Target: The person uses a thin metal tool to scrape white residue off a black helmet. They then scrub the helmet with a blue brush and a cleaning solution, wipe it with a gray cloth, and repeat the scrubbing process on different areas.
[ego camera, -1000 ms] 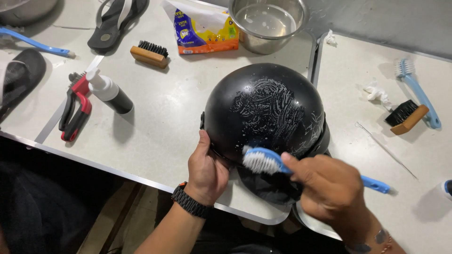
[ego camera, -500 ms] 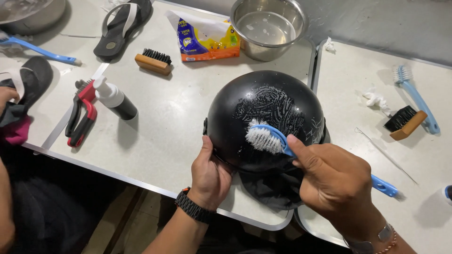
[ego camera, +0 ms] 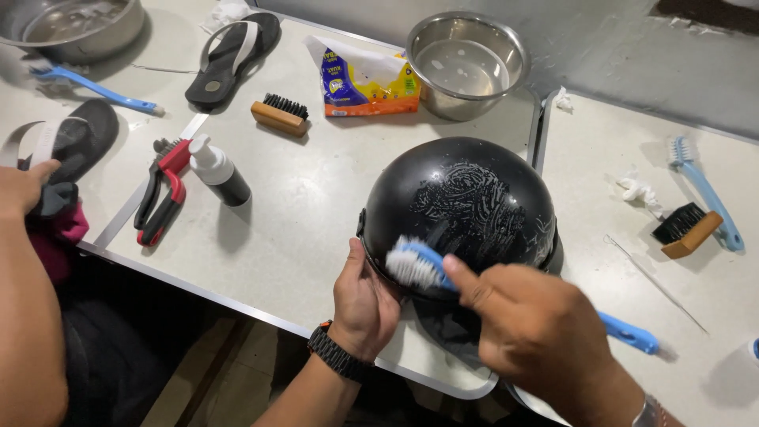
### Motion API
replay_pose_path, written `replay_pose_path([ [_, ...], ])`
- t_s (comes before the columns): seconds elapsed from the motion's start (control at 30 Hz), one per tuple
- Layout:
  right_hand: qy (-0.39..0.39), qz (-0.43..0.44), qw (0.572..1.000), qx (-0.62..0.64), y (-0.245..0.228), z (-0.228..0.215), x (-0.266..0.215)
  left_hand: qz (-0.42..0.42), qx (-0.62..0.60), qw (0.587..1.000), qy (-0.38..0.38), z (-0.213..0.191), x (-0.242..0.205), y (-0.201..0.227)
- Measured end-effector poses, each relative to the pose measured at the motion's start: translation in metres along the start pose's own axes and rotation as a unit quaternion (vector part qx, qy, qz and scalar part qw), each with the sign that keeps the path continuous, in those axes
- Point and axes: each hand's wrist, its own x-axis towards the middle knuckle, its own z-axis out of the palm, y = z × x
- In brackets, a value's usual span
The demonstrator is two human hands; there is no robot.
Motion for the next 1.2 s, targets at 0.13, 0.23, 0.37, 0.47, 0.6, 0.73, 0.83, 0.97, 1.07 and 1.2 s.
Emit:
replay_pose_path([
  [0.13,-0.073,0.015,0.997,-0.025,-0.005,0.014,-0.008,-0.015,0.000,1.000,-0.004,0.005,-0.005,0.004],
  [0.23,0.033,0.044,0.997,-0.060,-0.003,0.008,0.001,-0.004,0.035,0.997,-0.066,-0.009,-0.001,0.001],
  [0.37,-0.011,0.036,0.997,-0.071,-0.010,0.019,-0.004,-0.002,0.035,0.997,-0.070,-0.018,0.007,-0.002],
  [0.47,-0.062,0.040,0.997,-0.022,-0.004,0.025,-0.006,-0.007,0.032,0.998,-0.055,-0.013,0.005,0.001],
  [0.6,0.093,0.048,0.994,-0.043,0.011,0.006,0.011,-0.004,0.037,0.999,-0.031,-0.003,0.000,0.004],
  [0.73,0.068,0.040,0.997,0.004,0.018,-0.002,0.009,-0.018,0.048,0.999,0.004,0.007,-0.007,0.008],
  [0.83,-0.032,0.029,0.998,0.034,0.024,-0.008,0.000,-0.033,0.042,0.998,0.031,0.006,-0.004,0.007],
  [0.97,0.064,0.104,0.992,0.034,0.044,-0.009,-0.013,-0.020,0.035,0.999,0.022,0.004,-0.006,0.004],
  [1.07,0.085,0.128,0.987,0.054,0.054,-0.007,-0.027,-0.018,0.018,1.000,0.017,0.011,-0.006,0.007],
  [1.2,0.054,0.092,0.986,0.125,0.049,-0.012,-0.030,-0.019,0.015,1.000,0.015,0.009,-0.005,0.004],
])
